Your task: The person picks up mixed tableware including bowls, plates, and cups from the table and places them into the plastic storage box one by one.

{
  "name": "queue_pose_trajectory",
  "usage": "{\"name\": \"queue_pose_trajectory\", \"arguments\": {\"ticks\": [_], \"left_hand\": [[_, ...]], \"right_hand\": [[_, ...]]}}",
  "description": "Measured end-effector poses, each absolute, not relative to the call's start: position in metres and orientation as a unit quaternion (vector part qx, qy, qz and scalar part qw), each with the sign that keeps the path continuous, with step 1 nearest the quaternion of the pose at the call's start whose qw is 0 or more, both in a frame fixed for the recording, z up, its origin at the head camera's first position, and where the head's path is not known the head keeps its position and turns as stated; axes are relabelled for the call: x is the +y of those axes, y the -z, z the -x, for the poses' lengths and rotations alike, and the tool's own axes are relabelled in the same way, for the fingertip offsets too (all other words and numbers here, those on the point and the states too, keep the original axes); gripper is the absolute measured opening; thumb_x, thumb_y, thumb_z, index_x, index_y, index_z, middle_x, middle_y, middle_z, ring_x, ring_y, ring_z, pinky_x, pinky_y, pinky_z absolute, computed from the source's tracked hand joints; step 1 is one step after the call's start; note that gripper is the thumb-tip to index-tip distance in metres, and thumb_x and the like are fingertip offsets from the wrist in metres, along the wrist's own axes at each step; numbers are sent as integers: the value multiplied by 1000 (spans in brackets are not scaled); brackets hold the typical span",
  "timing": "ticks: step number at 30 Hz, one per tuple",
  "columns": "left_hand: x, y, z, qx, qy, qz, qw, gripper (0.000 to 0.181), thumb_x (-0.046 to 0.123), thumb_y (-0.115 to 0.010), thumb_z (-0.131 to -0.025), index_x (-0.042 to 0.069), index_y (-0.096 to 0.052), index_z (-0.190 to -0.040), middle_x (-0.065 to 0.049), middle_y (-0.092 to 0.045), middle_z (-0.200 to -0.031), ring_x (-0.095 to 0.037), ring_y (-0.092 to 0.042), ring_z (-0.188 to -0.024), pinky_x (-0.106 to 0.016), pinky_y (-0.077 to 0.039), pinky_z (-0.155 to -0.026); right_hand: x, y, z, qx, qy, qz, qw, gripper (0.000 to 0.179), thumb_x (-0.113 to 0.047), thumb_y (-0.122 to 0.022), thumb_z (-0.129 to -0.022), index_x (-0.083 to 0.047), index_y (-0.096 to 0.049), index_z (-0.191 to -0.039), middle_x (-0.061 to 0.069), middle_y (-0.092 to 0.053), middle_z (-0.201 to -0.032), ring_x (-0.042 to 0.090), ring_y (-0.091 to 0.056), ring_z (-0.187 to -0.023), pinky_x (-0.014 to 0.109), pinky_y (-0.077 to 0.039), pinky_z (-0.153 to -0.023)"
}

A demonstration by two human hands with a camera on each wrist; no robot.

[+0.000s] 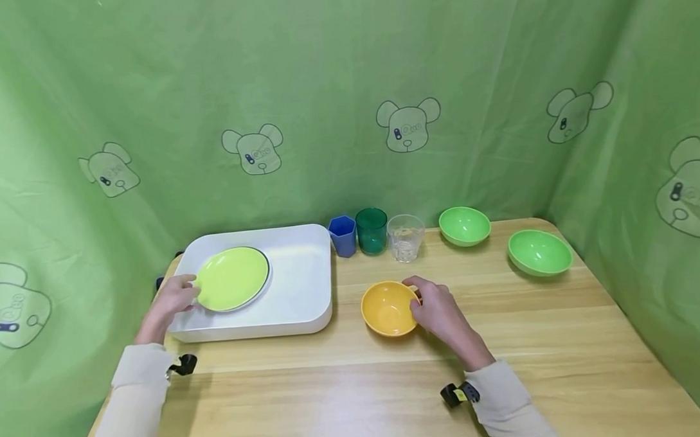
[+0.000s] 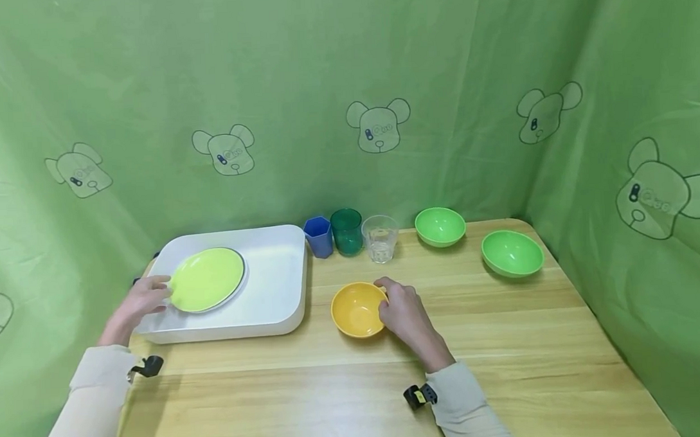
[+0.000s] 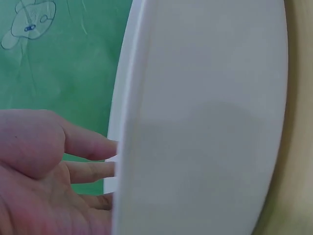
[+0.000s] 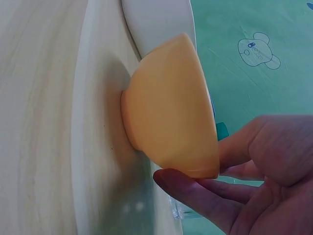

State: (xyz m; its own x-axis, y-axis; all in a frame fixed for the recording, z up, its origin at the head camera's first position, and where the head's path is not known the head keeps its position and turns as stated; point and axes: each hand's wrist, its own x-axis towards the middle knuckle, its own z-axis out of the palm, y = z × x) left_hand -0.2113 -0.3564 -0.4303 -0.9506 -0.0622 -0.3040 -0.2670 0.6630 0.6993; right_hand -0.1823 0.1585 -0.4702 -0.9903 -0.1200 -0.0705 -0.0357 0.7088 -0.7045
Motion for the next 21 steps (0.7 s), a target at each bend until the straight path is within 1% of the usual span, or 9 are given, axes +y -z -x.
{"name": "queue_pose_trajectory", "arguments": {"ticks": [3, 5, 8, 10, 13, 16, 18, 21], "left_hand": [[-358, 426, 210, 929, -348, 72, 100, 57, 7, -48, -101, -23, -30, -146, -48, -38, -141, -55, -49, -121, -59, -50, -99], [-360, 422, 208, 945, -313, 63, 77, 54, 10, -49, -101, -21, -36, -144, -47, -44, -137, -58, -49, -122, -63, -47, -100], [-361, 416, 207, 956, -286, 63, 37, 51, 11, -49, -100, -19, -43, -141, -44, -51, -132, -59, -50, -121, -65, -45, -100], [-362, 413, 207, 956, -284, 72, 17, 51, 10, -49, -99, -17, -44, -142, -43, -51, -132, -59, -50, -121, -65, -46, -99], [-364, 412, 207, 954, -286, 90, -10, 51, 9, -50, -98, -16, -44, -143, -43, -48, -136, -59, -48, -124, -66, -45, -100], [-367, 412, 207, 951, -291, 102, -23, 53, 7, -51, -98, -16, -40, -145, -44, -42, -141, -61, -42, -129, -68, -40, -105], [-369, 413, 206, 950, -292, 105, -21, 56, 6, -50, -98, -17, -37, -147, -45, -39, -143, -62, -38, -131, -69, -37, -107], [-374, 417, 204, 952, -288, 108, -4, 60, 5, -48, -96, -18, -31, -148, -46, -38, -143, -63, -38, -130, -70, -38, -107]], "right_hand": [[159, 471, 182, 923, 377, 37, 61, 45, 6, -58, -92, 0, -58, -137, 23, -68, -105, 21, -61, -70, 27, -52, -51], [159, 472, 183, 924, 375, 38, 59, 45, 6, -58, -92, 0, -59, -137, 23, -68, -105, 22, -62, -74, 28, -53, -53], [159, 472, 183, 925, 375, 35, 56, 46, 6, -58, -92, 0, -59, -137, 24, -69, -106, 24, -63, -78, 28, -54, -56], [160, 472, 184, 924, 377, 34, 55, 46, 6, -57, -92, -1, -59, -137, 24, -69, -107, 25, -63, -80, 29, -55, -58], [161, 472, 184, 924, 379, 32, 52, 45, 5, -57, -92, -2, -59, -136, 22, -69, -106, 25, -63, -81, 29, -56, -60], [162, 472, 183, 923, 381, 31, 49, 43, 5, -57, -93, -2, -60, -136, 21, -69, -106, 25, -63, -84, 30, -57, -63], [162, 471, 183, 922, 384, 29, 46, 41, 4, -57, -94, -2, -60, -135, 21, -69, -106, 26, -64, -85, 31, -58, -65], [164, 470, 183, 920, 389, 27, 40, 40, 4, -57, -94, -2, -61, -133, 20, -69, -106, 27, -64, -87, 32, -59, -67]]}}
